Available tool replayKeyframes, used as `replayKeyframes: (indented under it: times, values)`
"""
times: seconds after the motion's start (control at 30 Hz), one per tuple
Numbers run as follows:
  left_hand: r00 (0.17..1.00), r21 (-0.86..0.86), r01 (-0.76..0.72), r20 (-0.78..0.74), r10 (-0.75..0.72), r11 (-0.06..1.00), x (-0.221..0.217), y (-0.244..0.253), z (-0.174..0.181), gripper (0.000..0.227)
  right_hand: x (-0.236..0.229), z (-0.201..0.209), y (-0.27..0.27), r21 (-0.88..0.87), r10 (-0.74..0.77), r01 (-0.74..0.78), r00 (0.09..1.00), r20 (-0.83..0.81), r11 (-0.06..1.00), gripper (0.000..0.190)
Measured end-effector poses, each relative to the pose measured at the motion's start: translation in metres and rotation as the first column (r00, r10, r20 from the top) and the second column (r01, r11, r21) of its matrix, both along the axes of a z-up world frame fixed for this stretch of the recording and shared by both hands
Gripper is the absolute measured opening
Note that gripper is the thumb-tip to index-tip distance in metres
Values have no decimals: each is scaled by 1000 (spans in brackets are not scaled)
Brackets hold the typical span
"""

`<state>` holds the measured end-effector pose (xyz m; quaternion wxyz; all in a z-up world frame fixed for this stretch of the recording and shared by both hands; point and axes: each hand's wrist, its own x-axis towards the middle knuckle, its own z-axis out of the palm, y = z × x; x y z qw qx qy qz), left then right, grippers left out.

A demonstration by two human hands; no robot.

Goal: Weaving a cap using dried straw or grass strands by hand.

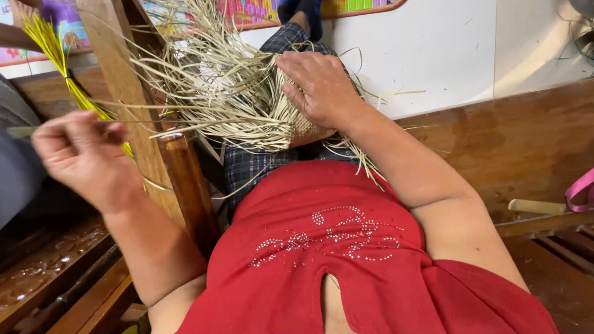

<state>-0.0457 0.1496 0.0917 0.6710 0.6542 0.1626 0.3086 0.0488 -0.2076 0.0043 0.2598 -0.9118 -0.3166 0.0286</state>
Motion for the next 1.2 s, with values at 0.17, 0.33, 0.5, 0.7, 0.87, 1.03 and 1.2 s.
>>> replayKeyframes:
  times: [0.17, 0.33, 0.5, 0.7, 0.87, 1.03, 1.2]
  values:
    - [947, 456, -321, 134, 293, 830, -23, -21, -2, 7, 4, 0, 9, -46, 0, 0, 1000, -2, 999, 56]
    - [931, 914, 201, -66, -359, 353, -26, -123, -8, 31, 5, -8, 13, -60, -8, 11, 999, 52, 998, 52]
    - [754, 820, 513, -289, -590, 253, 6, -162, -50, 56, 6, -15, 6, -25, -45, 47, 996, 73, 999, 51]
    - [792, 799, 482, -222, -568, 359, 7, -171, -78, 48, 10, -10, 2, -52, -49, 50, 999, 15, 997, 52]
    - [829, 781, 455, -197, -524, 427, 8, -176, -88, 36, 5, -6, 7, -61, -66, 68, 997, 34, 996, 53]
    - [829, 740, 482, -213, -517, 469, 8, -169, -90, 28, 9, -3, 13, -124, -67, 67, 998, 5, 990, 55]
    - [894, 839, 389, -243, -377, 380, 6, -166, -86, 26, 9, -1, 17, -105, -106, 106, 994, 2, 989, 53]
